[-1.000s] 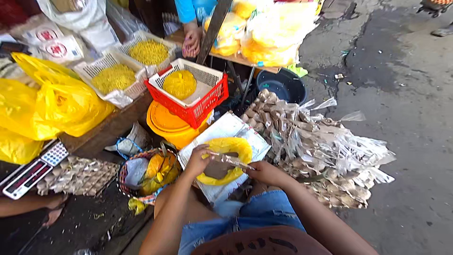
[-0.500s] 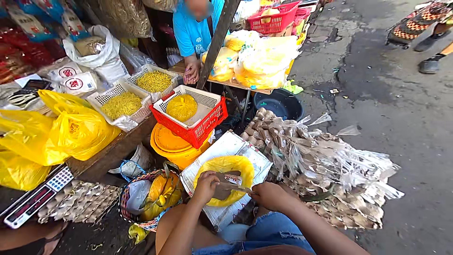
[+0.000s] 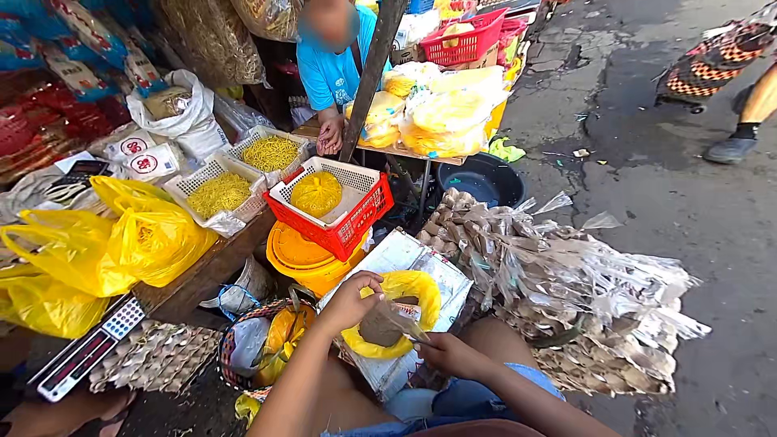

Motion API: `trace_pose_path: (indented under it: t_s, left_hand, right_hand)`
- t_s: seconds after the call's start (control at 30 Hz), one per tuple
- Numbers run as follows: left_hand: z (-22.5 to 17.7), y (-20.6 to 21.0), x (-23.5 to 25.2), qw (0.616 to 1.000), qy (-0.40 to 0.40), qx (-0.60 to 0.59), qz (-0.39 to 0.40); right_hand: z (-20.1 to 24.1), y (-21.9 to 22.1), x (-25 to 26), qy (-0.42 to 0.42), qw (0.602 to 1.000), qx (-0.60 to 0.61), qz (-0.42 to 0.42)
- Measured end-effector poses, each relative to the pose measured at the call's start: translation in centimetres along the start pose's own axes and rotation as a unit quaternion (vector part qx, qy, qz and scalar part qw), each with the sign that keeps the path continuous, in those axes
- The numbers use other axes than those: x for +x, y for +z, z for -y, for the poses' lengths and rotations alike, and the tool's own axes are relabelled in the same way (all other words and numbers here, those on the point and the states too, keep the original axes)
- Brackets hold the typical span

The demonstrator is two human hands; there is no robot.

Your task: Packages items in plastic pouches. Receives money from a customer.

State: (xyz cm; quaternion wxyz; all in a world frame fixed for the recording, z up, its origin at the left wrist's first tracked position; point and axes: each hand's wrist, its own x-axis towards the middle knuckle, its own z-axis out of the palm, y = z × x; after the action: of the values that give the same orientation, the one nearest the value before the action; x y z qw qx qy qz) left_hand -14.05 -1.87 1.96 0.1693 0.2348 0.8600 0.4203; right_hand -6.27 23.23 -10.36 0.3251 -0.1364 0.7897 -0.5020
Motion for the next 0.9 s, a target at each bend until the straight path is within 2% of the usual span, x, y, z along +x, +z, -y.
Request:
trace_pose_path:
  t_s: [0.1,0.23,0.4,0.47,0.6,0.73,0.9]
  left_hand:
    - [-2.7,-1.5,0.1,1.0,0.022,0.018,0.012]
    - [-4.9,-2.6,0.0,0.999,-0.031,-0.006,0.031]
    - [-3.4,-2.7,-0.4,0.988,0.019,-0.152,-0.014]
    - [-2.9,-2.6,-0.6,0.984,0.021,-0.176,-0.022]
    - [-3.0,-2.7,-1.3,0.985,-0.009,-0.166,-0.037]
    - [-2.7,-3.0,-1.6,0.993,-0.06,-0.102,-0.028]
    - [-2.3,-2.5,-2.3,0.992,-0.07,-0.099,-0.032]
  right_hand:
    - [0.8,1.1,1.7,-0.043,0.997,0.069,-0.016]
    - [2.3,1.7,3.0,-0.09,0.988,0.124,-0.035]
    - [2.8,1.8,3.1,-0.12,0.977,0.165,-0.056]
    - [2.7,1.8,3.0,-0.119,0.976,0.17,-0.059]
    - [2.3,1.8,2.8,-0.121,0.975,0.177,-0.061]
    - [2.1,2.1,2.8,-0.123,0.973,0.184,-0.059]
    - [2.1,2.7,2.7,-0.104,0.971,0.21,-0.043]
